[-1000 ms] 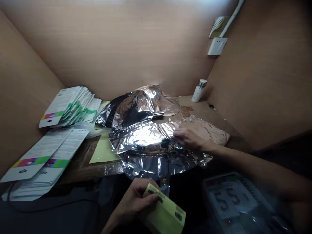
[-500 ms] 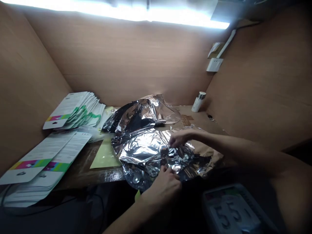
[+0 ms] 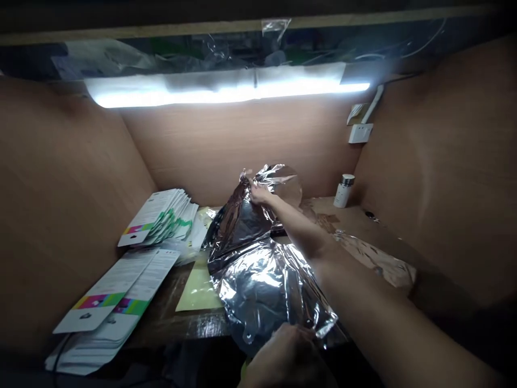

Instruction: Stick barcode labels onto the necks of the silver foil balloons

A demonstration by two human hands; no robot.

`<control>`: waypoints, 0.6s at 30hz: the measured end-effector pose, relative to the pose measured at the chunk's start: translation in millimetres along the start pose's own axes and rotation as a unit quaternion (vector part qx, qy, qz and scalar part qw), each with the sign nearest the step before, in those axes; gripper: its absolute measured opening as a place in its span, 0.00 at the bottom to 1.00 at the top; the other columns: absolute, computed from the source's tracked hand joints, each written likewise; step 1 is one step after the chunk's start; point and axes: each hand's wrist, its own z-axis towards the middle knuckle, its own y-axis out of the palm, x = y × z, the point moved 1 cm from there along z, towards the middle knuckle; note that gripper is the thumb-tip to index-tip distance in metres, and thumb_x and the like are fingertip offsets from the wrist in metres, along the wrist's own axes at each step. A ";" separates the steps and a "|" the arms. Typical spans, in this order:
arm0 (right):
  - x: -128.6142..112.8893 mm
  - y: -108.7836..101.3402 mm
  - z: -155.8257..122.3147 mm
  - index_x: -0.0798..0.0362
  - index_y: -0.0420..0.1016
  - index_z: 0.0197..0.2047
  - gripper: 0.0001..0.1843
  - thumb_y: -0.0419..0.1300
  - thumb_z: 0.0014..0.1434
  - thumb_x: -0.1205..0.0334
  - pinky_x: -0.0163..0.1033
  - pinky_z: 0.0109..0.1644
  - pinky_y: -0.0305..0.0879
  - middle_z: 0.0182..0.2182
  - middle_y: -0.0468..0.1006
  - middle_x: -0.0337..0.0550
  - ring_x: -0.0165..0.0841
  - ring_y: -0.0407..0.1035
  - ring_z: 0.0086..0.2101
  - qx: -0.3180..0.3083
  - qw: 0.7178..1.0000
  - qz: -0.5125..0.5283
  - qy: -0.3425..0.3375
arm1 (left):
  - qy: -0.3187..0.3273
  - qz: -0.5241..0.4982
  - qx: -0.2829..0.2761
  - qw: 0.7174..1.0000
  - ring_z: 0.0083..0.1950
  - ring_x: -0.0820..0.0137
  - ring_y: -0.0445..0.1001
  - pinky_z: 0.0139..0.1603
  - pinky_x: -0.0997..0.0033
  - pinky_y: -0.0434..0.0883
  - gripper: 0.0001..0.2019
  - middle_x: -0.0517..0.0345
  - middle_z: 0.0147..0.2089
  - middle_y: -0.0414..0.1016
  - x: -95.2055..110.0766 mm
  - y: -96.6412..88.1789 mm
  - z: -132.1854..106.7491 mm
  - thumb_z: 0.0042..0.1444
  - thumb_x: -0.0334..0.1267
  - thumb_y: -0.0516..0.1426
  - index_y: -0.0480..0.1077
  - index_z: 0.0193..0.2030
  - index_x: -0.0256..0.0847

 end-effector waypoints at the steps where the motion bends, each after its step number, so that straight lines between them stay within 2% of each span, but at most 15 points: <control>1: -8.3 3.3 -2.3 0.54 0.59 0.72 0.33 0.61 0.69 0.55 0.62 0.68 0.57 0.66 0.65 0.57 0.49 0.63 0.63 -0.006 1.000 0.010 -0.015 | -0.005 -0.031 0.030 0.999 0.41 0.63 0.78 0.44 0.71 0.73 0.10 0.53 0.39 0.82 0.2 -6.3 -7.7 0.62 0.44 0.63 0.81 0.40 0.39; 3: -19.9 8.6 -14.0 0.59 0.52 0.75 0.37 0.60 0.68 0.61 0.58 0.67 0.56 0.63 0.69 0.64 0.50 0.66 0.61 -0.017 0.998 0.031 -0.042 | -0.012 -0.113 0.134 0.984 0.40 0.64 0.78 0.41 0.71 0.72 0.12 0.54 0.38 0.81 1.7 -22.3 -26.3 0.62 0.46 0.63 0.82 0.40 0.38; 4: -23.5 10.7 -24.0 0.61 0.52 0.74 0.35 0.58 0.70 0.63 0.55 0.67 0.57 0.61 0.71 0.67 0.49 0.67 0.60 -0.020 0.997 0.044 -0.058 | -0.019 -0.155 0.196 0.968 0.40 0.63 0.78 0.41 0.71 0.73 0.13 0.53 0.39 0.82 2.6 -31.2 -36.5 0.62 0.47 0.63 0.81 0.41 0.38; 6: -26.2 15.0 -54.8 0.63 0.61 0.69 0.24 0.51 0.74 0.63 0.48 0.63 0.61 0.56 0.76 0.66 0.45 0.71 0.55 -0.038 0.993 0.071 -0.091 | -0.040 -0.213 0.305 0.927 0.41 0.63 0.78 0.40 0.71 0.73 0.15 0.52 0.40 0.82 3.8 -47.3 -55.6 0.62 0.48 0.63 0.81 0.44 0.36; 7: -25.4 17.5 -76.2 0.62 0.68 0.63 0.21 0.48 0.76 0.60 0.44 0.59 0.65 0.52 0.78 0.62 0.41 0.73 0.51 -0.063 0.987 0.091 -0.115 | -0.055 -0.232 0.343 0.909 0.39 0.63 0.78 0.38 0.72 0.73 0.16 0.52 0.39 0.81 3.8 -53.2 -63.4 0.61 0.49 0.64 0.80 0.43 0.36; 9: -18.9 22.9 -130.1 0.59 0.78 0.49 0.22 0.47 0.76 0.53 0.38 0.47 0.70 0.42 0.82 0.51 0.34 0.76 0.40 -0.138 0.967 0.136 -0.168 | -0.081 -0.257 0.390 0.881 0.35 0.65 0.77 0.34 0.73 0.73 0.17 0.53 0.35 0.81 3.1 -59.0 -74.1 0.59 0.50 0.65 0.80 0.39 0.35; 10: -14.3 25.8 -161.3 0.58 0.79 0.45 0.23 0.50 0.75 0.50 0.36 0.43 0.70 0.39 0.82 0.49 0.33 0.75 0.37 -0.203 0.937 0.186 -0.214 | -0.088 -0.264 0.404 0.871 0.34 0.65 0.77 0.32 0.74 0.73 0.17 0.53 0.34 0.80 2.7 -59.0 -76.8 0.59 0.50 0.66 0.79 0.37 0.34; 11: -8.7 28.4 -192.9 0.57 0.79 0.45 0.21 0.53 0.73 0.49 0.36 0.41 0.70 0.39 0.82 0.47 0.33 0.75 0.36 -0.233 0.916 0.226 -0.235 | -0.091 -0.267 0.415 0.865 0.33 0.66 0.76 0.32 0.75 0.73 0.17 0.54 0.33 0.80 2.4 -57.4 -78.0 0.59 0.50 0.66 0.78 0.35 0.34; 13: 3.5 34.4 -250.8 0.55 0.79 0.49 0.18 0.56 0.72 0.50 0.36 0.38 0.69 0.37 0.82 0.44 0.33 0.74 0.34 -0.214 0.914 0.267 -0.216 | -0.092 -0.262 0.424 0.862 0.33 0.67 0.76 0.32 0.75 0.73 0.16 0.55 0.33 0.80 2.4 -51.4 -76.9 0.60 0.49 0.66 0.78 0.35 0.35; 15: 13.7 44.1 -295.0 0.53 0.80 0.51 0.16 0.56 0.72 0.53 0.36 0.40 0.69 0.37 0.82 0.44 0.33 0.75 0.35 -0.156 0.929 0.280 -0.184 | -0.095 -0.251 0.424 0.865 0.33 0.68 0.75 0.31 0.76 0.72 0.15 0.55 0.31 0.79 2.7 -44.8 -73.2 0.60 0.48 0.65 0.78 0.35 0.35; 18: 26.5 63.6 -332.3 0.52 0.80 0.53 0.13 0.56 0.73 0.59 0.37 0.42 0.70 0.40 0.82 0.47 0.33 0.75 0.37 -0.043 0.946 0.257 -0.194 | -0.108 -0.244 0.414 0.870 0.30 0.70 0.72 0.28 0.78 0.69 0.17 0.57 0.28 0.76 3.8 -37.6 -66.3 0.59 0.49 0.66 0.78 0.32 0.34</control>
